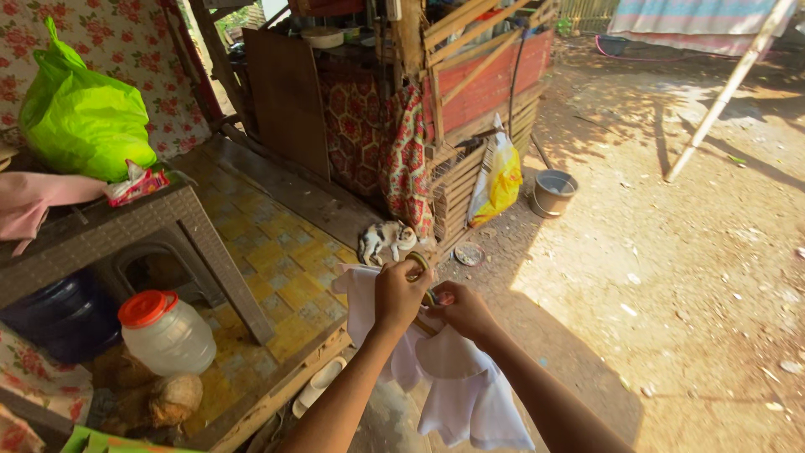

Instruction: The person gathers clothes from a storage area and places a white shirt onto a hanger, then moves to a bedroom and hangs the shirt on a hook on the ceiling.

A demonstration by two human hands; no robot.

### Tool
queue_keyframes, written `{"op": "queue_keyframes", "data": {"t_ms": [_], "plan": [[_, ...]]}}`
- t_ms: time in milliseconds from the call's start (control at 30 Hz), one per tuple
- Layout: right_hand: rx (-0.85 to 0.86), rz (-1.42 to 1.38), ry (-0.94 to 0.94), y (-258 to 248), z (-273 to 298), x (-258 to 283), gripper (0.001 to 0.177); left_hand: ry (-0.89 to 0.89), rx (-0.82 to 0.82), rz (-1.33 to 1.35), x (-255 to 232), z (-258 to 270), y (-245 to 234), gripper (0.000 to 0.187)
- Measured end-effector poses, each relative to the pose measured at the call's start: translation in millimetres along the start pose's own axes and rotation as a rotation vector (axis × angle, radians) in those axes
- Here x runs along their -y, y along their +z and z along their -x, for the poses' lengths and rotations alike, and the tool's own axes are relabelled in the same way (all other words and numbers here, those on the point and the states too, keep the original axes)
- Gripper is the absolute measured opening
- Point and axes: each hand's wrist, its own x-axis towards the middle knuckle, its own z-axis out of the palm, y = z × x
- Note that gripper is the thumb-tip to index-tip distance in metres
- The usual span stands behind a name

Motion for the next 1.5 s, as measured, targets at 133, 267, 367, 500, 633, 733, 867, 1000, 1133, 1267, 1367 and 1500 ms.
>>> {"op": "queue_keyframes", "data": {"t_ms": [133, 267, 367, 500, 633, 733, 867, 1000, 1133, 1267, 1367, 1500], "plan": [[0.081, 0.068, -0.194, 6, -80, 22, 0.045, -0.16, 0.12, 0.048, 21, -63, -15, 0.025], [0.272, -0.203, 0.052, 21, -148, 44, 0.064, -0.239, 0.205, 0.092, 38, -118, -36, 0.022], [0.426, -0.296, 0.092, 30, -189, 40, 0.058, -0.216, 0.232, 0.102, 56, -150, -48, 0.021], [0.506, -0.309, 0.006, 50, -246, 39, 0.046, -0.215, 0.233, 0.086, 81, -190, -65, 0.023], [0.393, -0.272, 0.125, 66, -296, 46, 0.043, -0.279, 0.167, 0.094, 119, -223, -79, 0.026], [0.426, -0.246, 0.074, 72, -335, 48, 0.038, -0.179, 0.014, 0.119, 155, -243, -87, 0.027], [0.471, -0.316, -0.039, 74, -397, 66, 0.027, -0.319, -0.019, -0.083, 198, -283, -102, 0.024], [0.495, -0.249, 0.016, 76, -433, 78, 0.022, -0.446, -0.114, -0.131, 222, -305, -104, 0.024], [0.494, -0.285, 0.037, 88, -481, 84, 0.026, -0.382, -0.256, 0.048, 239, -335, -113, 0.025], [0.521, -0.371, 0.039, 101, -518, 90, 0.038, -0.635, -0.332, -0.084, 255, -361, -123, 0.025], [0.533, -0.372, 0.068, 103, -540, 98, 0.044, -0.583, -0.384, 0.083, 280, -383, -131, 0.032], [0.524, -0.374, 0.039, 113, -576, 117, 0.044, -0.505, -0.411, 0.194, 316, -422, -144, 0.032]]}}
